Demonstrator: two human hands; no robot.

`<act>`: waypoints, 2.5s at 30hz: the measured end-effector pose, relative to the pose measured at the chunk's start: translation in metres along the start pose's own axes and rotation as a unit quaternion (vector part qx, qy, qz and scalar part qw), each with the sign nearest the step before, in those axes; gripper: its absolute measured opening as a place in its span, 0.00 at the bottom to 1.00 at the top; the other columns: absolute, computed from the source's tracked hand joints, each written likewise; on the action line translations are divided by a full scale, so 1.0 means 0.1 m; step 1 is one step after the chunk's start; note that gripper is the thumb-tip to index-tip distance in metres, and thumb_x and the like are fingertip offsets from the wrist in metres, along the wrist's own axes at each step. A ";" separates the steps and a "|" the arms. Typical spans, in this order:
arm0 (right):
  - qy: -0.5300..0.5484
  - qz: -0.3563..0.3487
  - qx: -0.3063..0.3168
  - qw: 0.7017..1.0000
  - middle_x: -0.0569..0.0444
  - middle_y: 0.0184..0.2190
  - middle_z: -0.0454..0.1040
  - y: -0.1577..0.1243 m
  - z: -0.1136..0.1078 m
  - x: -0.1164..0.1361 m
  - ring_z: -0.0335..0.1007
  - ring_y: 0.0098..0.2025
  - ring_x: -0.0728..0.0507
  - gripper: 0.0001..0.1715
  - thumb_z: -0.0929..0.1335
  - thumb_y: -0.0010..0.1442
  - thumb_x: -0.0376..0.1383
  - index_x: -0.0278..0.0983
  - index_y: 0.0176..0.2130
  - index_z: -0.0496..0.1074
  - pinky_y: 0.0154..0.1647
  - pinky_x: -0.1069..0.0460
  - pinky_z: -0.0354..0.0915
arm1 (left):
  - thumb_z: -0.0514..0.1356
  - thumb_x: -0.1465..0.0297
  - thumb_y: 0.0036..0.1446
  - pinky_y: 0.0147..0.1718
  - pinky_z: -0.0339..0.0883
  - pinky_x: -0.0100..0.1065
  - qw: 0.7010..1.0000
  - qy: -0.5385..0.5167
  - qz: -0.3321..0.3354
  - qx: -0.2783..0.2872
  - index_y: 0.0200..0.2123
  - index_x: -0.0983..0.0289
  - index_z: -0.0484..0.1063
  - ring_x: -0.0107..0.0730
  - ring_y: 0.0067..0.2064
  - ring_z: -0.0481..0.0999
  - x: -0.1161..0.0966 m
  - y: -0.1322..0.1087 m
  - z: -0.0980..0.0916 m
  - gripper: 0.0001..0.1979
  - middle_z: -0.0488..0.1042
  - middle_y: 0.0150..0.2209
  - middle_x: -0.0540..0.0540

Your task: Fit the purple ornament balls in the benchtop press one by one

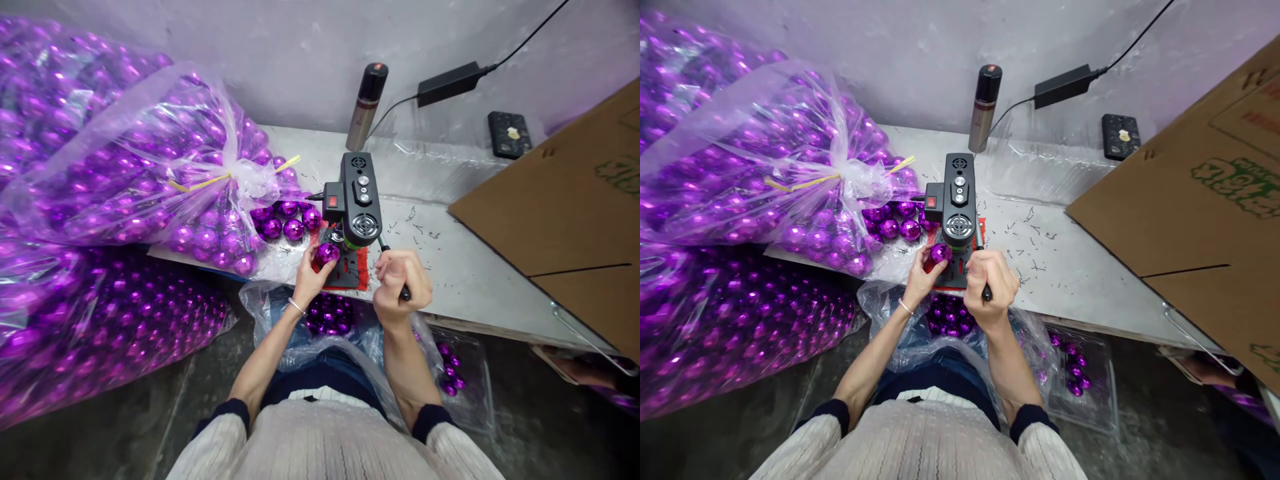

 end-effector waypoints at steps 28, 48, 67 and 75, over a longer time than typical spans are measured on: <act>-0.008 -0.028 0.014 0.999 0.56 0.28 0.73 -0.49 0.01 -0.20 0.69 0.28 0.48 0.15 0.61 0.70 0.34 0.40 0.30 0.66 0.30 0.50 0.66 | 0.69 0.52 0.60 0.62 0.70 0.53 0.936 0.233 0.252 0.079 0.64 0.62 0.68 0.52 0.62 0.77 0.07 0.04 0.16 0.34 0.77 0.59 0.67; 0.056 -0.036 -0.035 0.997 0.58 0.30 0.68 -0.83 0.15 -0.43 0.71 0.27 0.49 0.18 0.59 0.72 0.39 0.40 0.30 0.63 0.26 0.50 0.71 | 0.70 0.55 0.59 0.62 0.70 0.54 0.945 0.231 0.219 0.081 0.62 0.61 0.70 0.52 0.62 0.76 0.07 0.04 0.18 0.32 0.77 0.59 0.66; 0.000 0.023 0.002 1.000 0.58 0.23 0.68 -0.21 0.00 -0.09 0.71 0.29 0.47 0.17 0.63 0.68 0.30 0.40 0.26 0.66 0.30 0.50 0.64 | 0.66 0.52 0.62 0.65 0.67 0.57 0.852 0.295 0.413 0.125 0.73 0.62 0.52 0.51 0.67 0.73 0.09 -0.81 0.08 0.44 0.71 0.64 0.72; 0.003 0.010 -0.004 1.000 0.57 0.25 0.71 -0.31 0.00 -0.14 0.71 0.29 0.48 0.17 0.64 0.68 0.30 0.40 0.27 0.65 0.31 0.50 0.63 | 0.58 0.47 0.66 0.65 0.64 0.53 0.888 0.381 0.243 -0.081 0.67 0.63 0.66 0.57 0.68 0.69 -0.15 0.06 -0.50 0.35 0.67 0.68 0.72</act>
Point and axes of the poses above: each hand's wrist, its own y-axis towards the middle knuckle, its own z-axis out of the palm, x = y × z, the point moved 6 cm from there along y, towards the middle knuckle
